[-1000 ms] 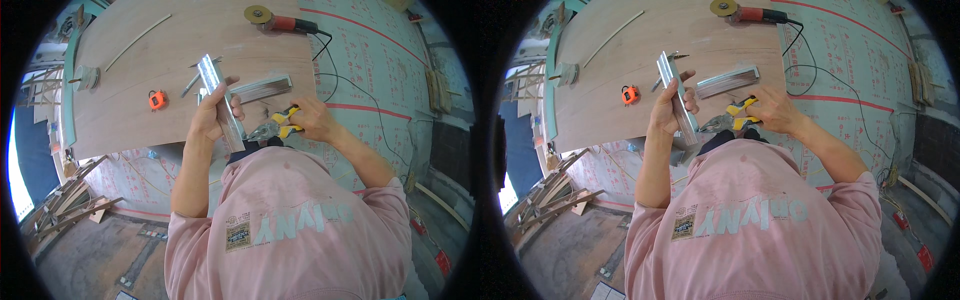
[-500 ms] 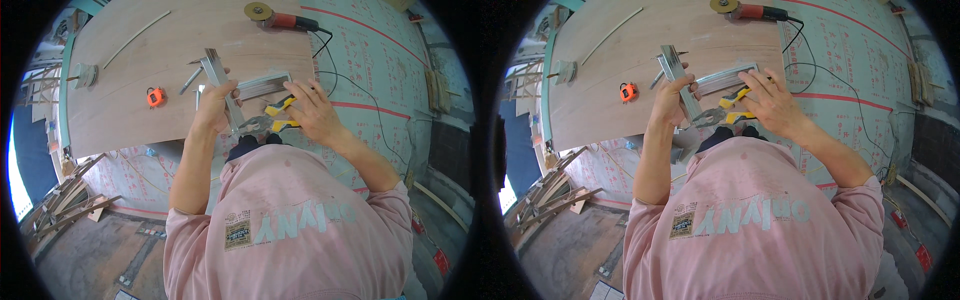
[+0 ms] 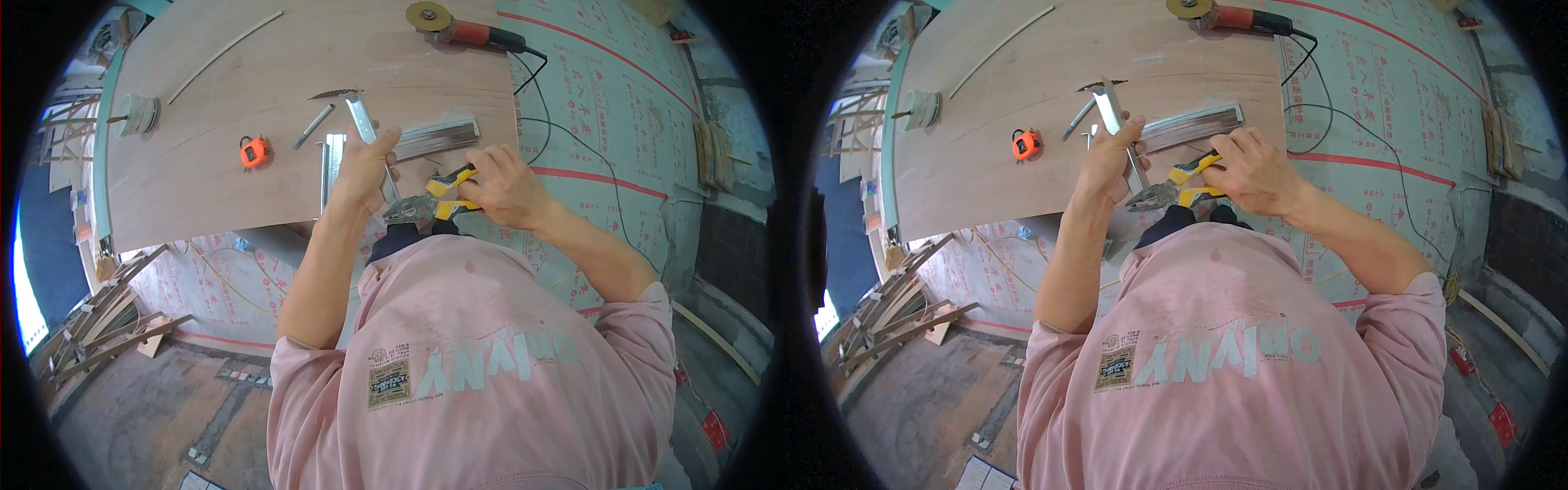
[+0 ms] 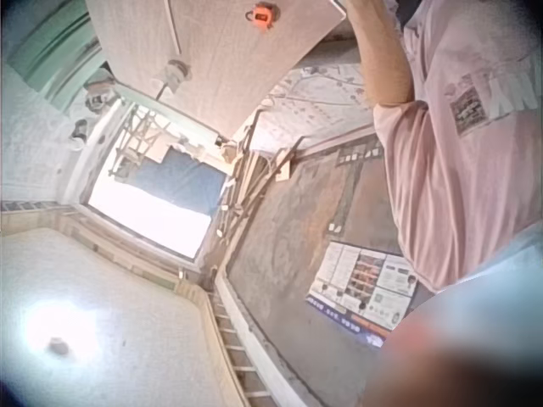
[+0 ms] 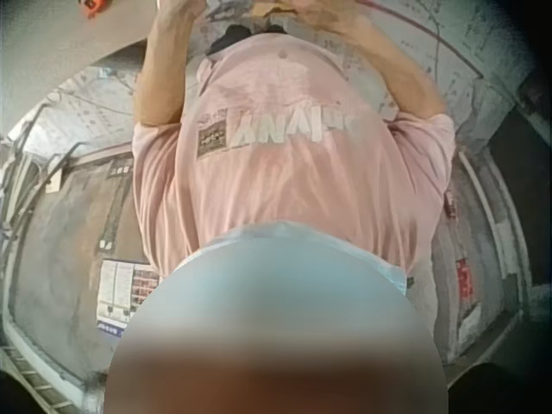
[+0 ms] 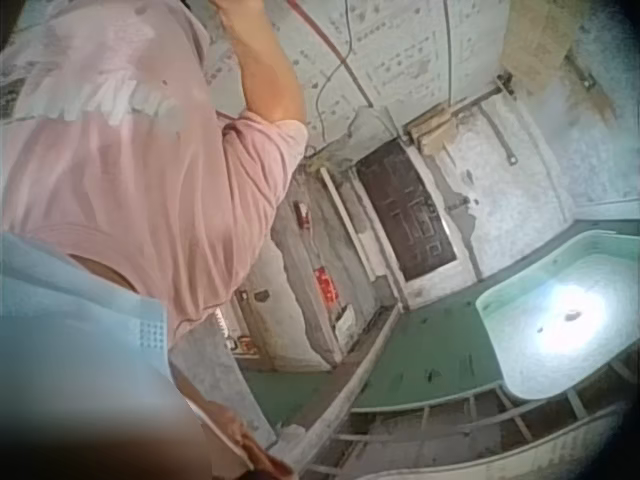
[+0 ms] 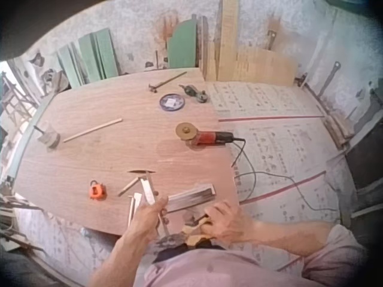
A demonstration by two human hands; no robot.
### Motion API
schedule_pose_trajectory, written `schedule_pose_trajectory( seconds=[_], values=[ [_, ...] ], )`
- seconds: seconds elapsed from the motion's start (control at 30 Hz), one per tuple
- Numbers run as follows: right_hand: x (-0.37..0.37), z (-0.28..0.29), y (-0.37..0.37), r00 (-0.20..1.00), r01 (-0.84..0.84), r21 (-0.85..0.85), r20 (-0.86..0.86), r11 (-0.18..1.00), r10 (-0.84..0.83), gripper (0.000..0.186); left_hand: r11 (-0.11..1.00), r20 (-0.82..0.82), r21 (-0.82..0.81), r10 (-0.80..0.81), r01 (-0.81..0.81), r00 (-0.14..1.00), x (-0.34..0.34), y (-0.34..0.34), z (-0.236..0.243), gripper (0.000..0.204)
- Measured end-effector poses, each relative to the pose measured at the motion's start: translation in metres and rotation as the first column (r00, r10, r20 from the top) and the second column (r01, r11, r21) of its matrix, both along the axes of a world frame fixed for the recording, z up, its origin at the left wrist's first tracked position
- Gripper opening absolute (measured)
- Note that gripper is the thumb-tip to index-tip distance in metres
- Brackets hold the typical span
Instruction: Cutting metal profiles using an angle grinder and adjusting the cuts with pliers.
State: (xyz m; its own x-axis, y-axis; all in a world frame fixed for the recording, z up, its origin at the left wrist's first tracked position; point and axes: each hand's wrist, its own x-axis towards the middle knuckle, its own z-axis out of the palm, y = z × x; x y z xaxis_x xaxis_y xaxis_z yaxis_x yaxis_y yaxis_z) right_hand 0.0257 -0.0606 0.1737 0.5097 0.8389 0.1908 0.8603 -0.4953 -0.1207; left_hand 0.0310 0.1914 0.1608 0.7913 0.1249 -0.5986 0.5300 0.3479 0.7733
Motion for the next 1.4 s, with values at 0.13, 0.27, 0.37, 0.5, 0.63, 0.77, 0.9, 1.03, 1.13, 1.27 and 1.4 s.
schedule_pose_trajectory(
  seconds=[0.13, 0.27, 0.37, 0.5, 0.63, 0.77, 0.9, 1.03, 1.13, 1.27, 1.4],
  values=[
    [0.006, -0.009, 0.001, 0.994, -0.03, -0.08, -0.11, 0.996, 0.021, 0.006, 0.999, -0.034, -0.052, -0.006, 0.004, 0.999, -0.004, 0.001, -0.013, 0.034],
    [0.011, -0.009, 0.011, 0.998, -0.058, 0.004, -0.001, 0.998, 0.058, 0.012, 0.988, 0.019, -0.138, 0.078, -0.074, 0.997, -0.006, 0.018, -0.023, 0.05],
    [0.009, -0.009, 0.006, 1.0, 0.007, 0.112, 0.028, 0.994, -0.01, 0.024, 0.995, -0.005, -0.099, -0.021, 0.021, 1.0, -0.004, 0.06, -0.048, 0.039],
    [-0.012, -0.038, -0.022, 0.93, 0.237, 0.021, -0.294, 0.971, -0.22, 0.036, 0.946, 0.017, 0.287, -0.163, 0.151, 0.987, -0.007, 0.115, -0.105, 0.038],
    [-0.03, -0.051, -0.035, 0.781, 0.379, -0.084, -0.505, 0.922, -0.367, 0.038, 0.571, -0.08, 0.783, -0.302, 0.248, 0.95, -0.012, 0.137, -0.124, 0.063],
    [-0.042, -0.062, -0.046, 0.694, 0.462, -0.068, -0.593, 0.884, -0.408, 0.039, 0.316, -0.163, 0.915, -0.279, 0.251, 0.947, -0.014, 0.131, -0.139, 0.08],
    [-0.049, -0.068, -0.054, 0.641, 0.521, -0.053, -0.635, 0.852, -0.431, 0.041, 0.027, -0.188, 0.979, -0.248, 0.2, 0.95, -0.015, 0.095, -0.138, 0.077],
    [-0.056, -0.076, -0.062, 0.61, 0.586, 0.006, -0.662, 0.81, -0.436, 0.043, -0.035, -0.155, 0.982, -0.706, 0.184, 0.691, -0.001, 0.011, -0.122, 0.065],
    [-0.055, -0.069, -0.06, 0.558, 0.579, 0.008, -0.733, 0.815, -0.389, 0.043, -0.146, -0.159, 0.987, -0.804, 0.07, 0.572, 0.009, -0.032, -0.129, 0.049],
    [-0.059, -0.069, -0.063, 0.596, 0.555, 0.042, -0.717, 0.831, -0.362, 0.042, -0.223, -0.283, 0.959, -0.799, 0.175, 0.531, 0.03, -0.038, -0.135, 0.05],
    [-0.066, -0.057, -0.063, 0.546, 0.608, 0.073, -0.761, 0.791, -0.35, 0.04, 0.137, -0.08, 0.956, -0.731, 0.26, 0.677, 0.03, -0.039, -0.096, 0.039]
  ],
)
